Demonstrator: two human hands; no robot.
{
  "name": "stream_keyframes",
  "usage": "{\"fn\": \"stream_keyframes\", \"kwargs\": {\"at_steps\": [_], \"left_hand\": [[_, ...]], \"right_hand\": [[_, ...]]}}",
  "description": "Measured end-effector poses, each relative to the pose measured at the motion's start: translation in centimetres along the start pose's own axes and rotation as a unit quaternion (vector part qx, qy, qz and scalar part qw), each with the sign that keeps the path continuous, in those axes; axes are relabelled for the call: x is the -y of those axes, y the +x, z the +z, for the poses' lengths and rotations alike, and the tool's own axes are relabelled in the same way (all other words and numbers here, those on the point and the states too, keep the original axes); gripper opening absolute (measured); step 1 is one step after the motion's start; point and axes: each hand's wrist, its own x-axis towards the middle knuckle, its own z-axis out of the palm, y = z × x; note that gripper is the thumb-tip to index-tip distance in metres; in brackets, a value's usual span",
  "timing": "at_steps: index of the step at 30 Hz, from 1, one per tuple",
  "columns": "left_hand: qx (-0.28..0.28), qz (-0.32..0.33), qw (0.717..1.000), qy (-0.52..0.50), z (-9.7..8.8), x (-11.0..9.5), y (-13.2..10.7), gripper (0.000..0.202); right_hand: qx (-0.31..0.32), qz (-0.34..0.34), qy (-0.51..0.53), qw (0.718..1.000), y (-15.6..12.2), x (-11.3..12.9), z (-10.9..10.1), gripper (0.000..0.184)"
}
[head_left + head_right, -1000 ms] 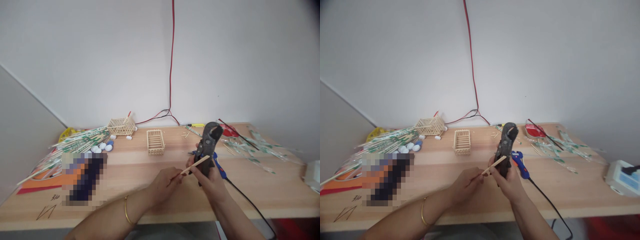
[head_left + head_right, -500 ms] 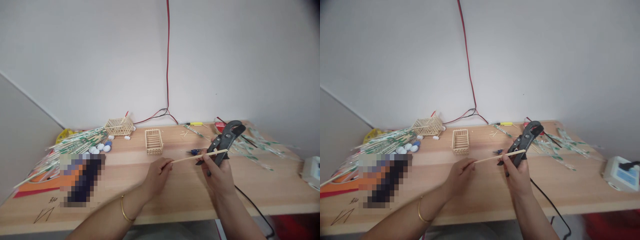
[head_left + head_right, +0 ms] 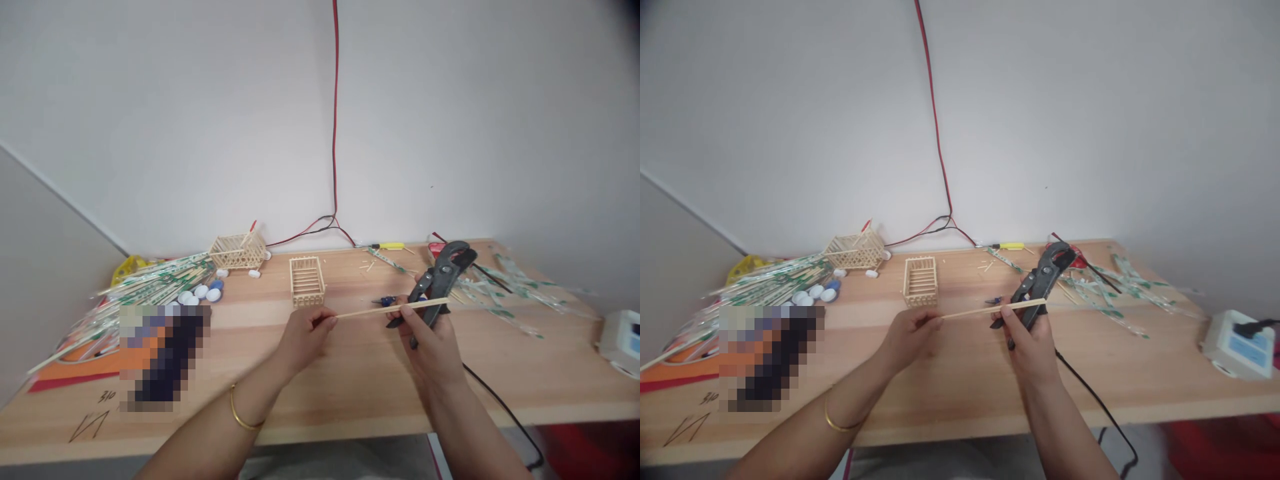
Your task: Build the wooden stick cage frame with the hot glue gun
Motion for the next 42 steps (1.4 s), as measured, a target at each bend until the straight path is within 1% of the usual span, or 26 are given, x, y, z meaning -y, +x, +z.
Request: {"fn": "stream_keyframes", "kwargs": {"at_steps": [2, 3, 5, 7, 8, 10, 11, 13, 15, 16, 18, 20, 22, 24, 26, 27, 29, 31, 34, 36, 40, 42], "left_hand": [[0.033, -0.013, 0.999, 0.011, -0.6, -0.3, 0.1, 0.021], [0.038, -0.026, 0.999, 0.009, -0.8, -0.4, 0.1, 0.021], [0.06, -0.071, 0.996, -0.01, -0.9, -0.5, 0.0, 0.021], [0.111, -0.114, 0.986, -0.044, -0.8, -0.6, 0.0, 0.022], [0.141, -0.122, 0.981, -0.057, -0.9, -0.6, -0.1, 0.022], [0.188, -0.111, 0.974, -0.062, -1.5, -0.8, -0.1, 0.023], [0.199, -0.099, 0.974, -0.052, -2.0, -0.9, -0.1, 0.023], [0.212, -0.087, 0.973, -0.007, -3.6, -1.0, -0.3, 0.022], [0.201, -0.089, 0.973, 0.065, -5.3, -0.7, -0.6, 0.02], [0.191, -0.092, 0.972, 0.097, -6.1, -0.5, -0.8, 0.02], [0.171, -0.087, 0.969, 0.155, -7.2, 0.2, -1.2, 0.02], [0.159, -0.056, 0.966, 0.195, -7.7, 0.9, -1.6, 0.021], [0.156, -0.025, 0.962, 0.222, -7.7, 1.4, -1.8, 0.021], [0.157, -0.008, 0.958, 0.239, -7.6, 1.6, -1.7, 0.022], [0.155, -0.002, 0.958, 0.241, -7.7, 1.8, -1.6, 0.022], [0.152, -0.001, 0.96, 0.236, -7.8, 1.9, -1.5, 0.022], [0.145, -0.002, 0.965, 0.219, -8.1, 2.2, -1.4, 0.021], [0.15, 0.0, 0.968, 0.2, -8.5, 2.4, -1.4, 0.021], [0.187, 0.0, 0.967, 0.175, -9.2, 2.6, -1.2, 0.021], [0.205, -0.002, 0.965, 0.161, -9.6, 2.5, -1.2, 0.019], [0.205, 0.009, 0.97, 0.132, -9.9, 2.4, -1.1, 0.018], [0.211, 0.015, 0.97, 0.118, -9.9, 2.4, -1.0, 0.019]], "right_hand": [[-0.003, 0.009, 0.001, 1.0, 0.1, 0.0, 0.0, 0.054], [-0.004, 0.015, 0.0, 1.0, 0.1, 0.1, 0.0, 0.054], [-0.003, 0.024, -0.004, 1.0, 0.1, 0.1, -0.1, 0.055], [-0.002, 0.032, -0.006, 0.999, 0.1, 0.0, -0.1, 0.056], [-0.002, 0.035, -0.008, 0.999, 0.1, -0.1, -0.1, 0.057], [-0.002, 0.035, -0.023, 0.999, 0.1, -0.2, -0.1, 0.058], [-0.004, 0.029, -0.04, 0.999, 0.2, -0.3, -0.1, 0.059], [-0.013, 0.001, -0.105, 0.994, 0.2, -0.2, 0.0, 0.058], [-0.03, -0.042, -0.208, 0.977, 0.2, 0.2, -0.2, 0.057], [-0.036, -0.064, -0.269, 0.96, 0.2, 0.5, -0.4, 0.057], [-0.024, -0.101, -0.39, 0.915, 0.1, 1.1, -1.0, 0.061], [0.025, -0.12, -0.498, 0.859, -0.1, 1.8, -1.5, 0.064], [0.087, -0.116, -0.588, 0.796, -0.2, 2.2, -1.6, 0.061], [0.129, -0.098, -0.665, 0.729, -0.1, 2.4, -1.0, 0.056], [0.154, -0.088, -0.723, 0.667, 0.1, 2.3, 0.0, 0.051], [0.161, -0.089, -0.744, 0.642, 0.3, 2.2, 0.6, 0.05], [0.178, -0.1, -0.77, 0.605, 0.7, 1.8, 1.8, 0.047], [0.193, -0.112, -0.787, 0.576, 1.2, 1.3, 2.8, 0.043], [0.202, -0.125, -0.804, 0.544, 2.0, 0.9, 3.7, 0.039], [0.203, -0.131, -0.809, 0.536, 2.5, 0.6, 4.1, 0.038], [0.205, -0.125, -0.813, 0.53, 3.0, -0.1, 4.6, 0.038], [0.208, -0.118, -0.813, 0.531, 3.2, -0.7, 4.6, 0.042]]}}
